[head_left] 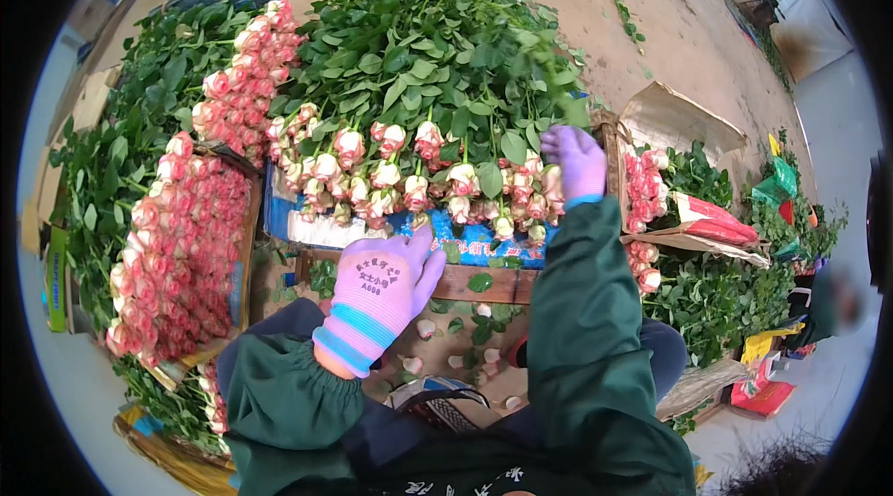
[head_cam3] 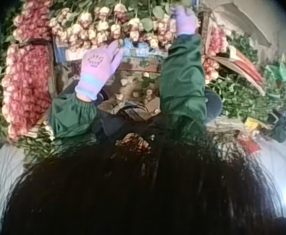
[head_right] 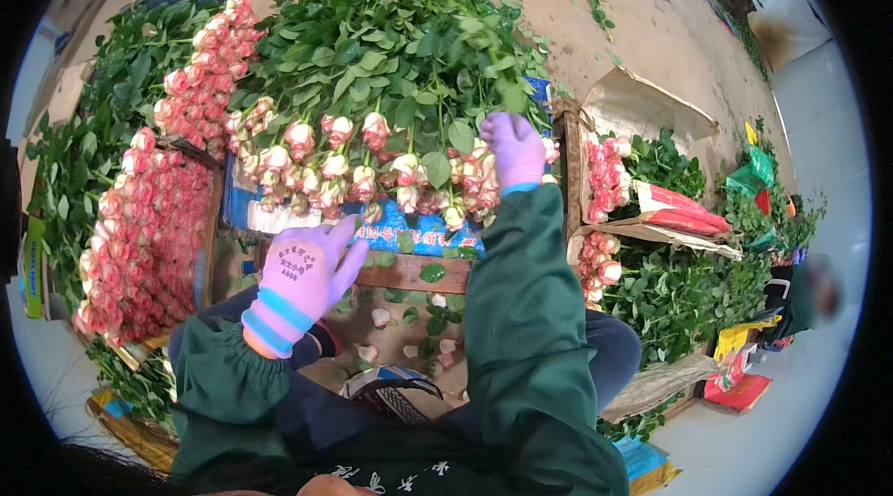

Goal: The person is sitting on the floor in a flower processing area, trimming the leaves and thorns from individual pink roses. They pick up each rose, strip the lower stem, and place the cleaned flower into a blue crate.

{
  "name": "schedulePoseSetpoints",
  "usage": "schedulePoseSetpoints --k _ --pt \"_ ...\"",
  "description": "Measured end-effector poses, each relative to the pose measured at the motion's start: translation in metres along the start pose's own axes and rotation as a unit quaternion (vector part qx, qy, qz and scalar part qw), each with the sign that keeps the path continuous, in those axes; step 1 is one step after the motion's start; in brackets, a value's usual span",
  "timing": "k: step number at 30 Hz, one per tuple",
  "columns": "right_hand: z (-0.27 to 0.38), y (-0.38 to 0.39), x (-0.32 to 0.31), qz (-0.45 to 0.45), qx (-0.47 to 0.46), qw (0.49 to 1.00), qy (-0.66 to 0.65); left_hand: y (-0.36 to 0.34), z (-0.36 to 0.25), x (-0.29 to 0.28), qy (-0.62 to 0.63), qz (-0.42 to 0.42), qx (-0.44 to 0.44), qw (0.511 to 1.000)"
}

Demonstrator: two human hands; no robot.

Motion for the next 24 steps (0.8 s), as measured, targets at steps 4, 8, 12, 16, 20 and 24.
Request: schedulePoseSetpoints --k 4,8,12,16,20,24 --pt "0.025 0.05 -0.01 0.098 0.17 0.98 -0.023 -0.003 -0.009 0.012 0.009 -0.021 0.04 0.999" --pt "0.065 0.146 0.015 0.261 0.227 0.936 -0.074 0.006 -0.013 0.015 0.001 -0.016 0.044 0.999" --pt "0.047 0.112 -0.015 0.139 0.209 0.963 -0.098 0.014 -0.024 0.005 -0.017 -0.021 0.061 0.998" --pt "0.127 0.17 0.006 0.102 0.113 0.988 -0.02 0.013 -0.02 0.02 0.01 0.005 0.057 0.998" --pt "0.107 0.177 -0.001 0.106 0.151 0.97 -0.16 0.005 -0.03 0.021 -0.008 0.041 0.051 0.998" --pt "0.1 0.175 0.006 0.074 0.172 0.948 -0.257 0.0 -0.043 0.019 0.04 -0.027 0.092 0.995"
Point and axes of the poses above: each hand's wrist, its own y-axis away from the middle knuckle, its own x-axis out of the palm, z = x × y, the point moved 4 cm from there along -y, towards the middle knuckle, and after that the axes turned 2 degrees about -z, right-handed, at the moved point
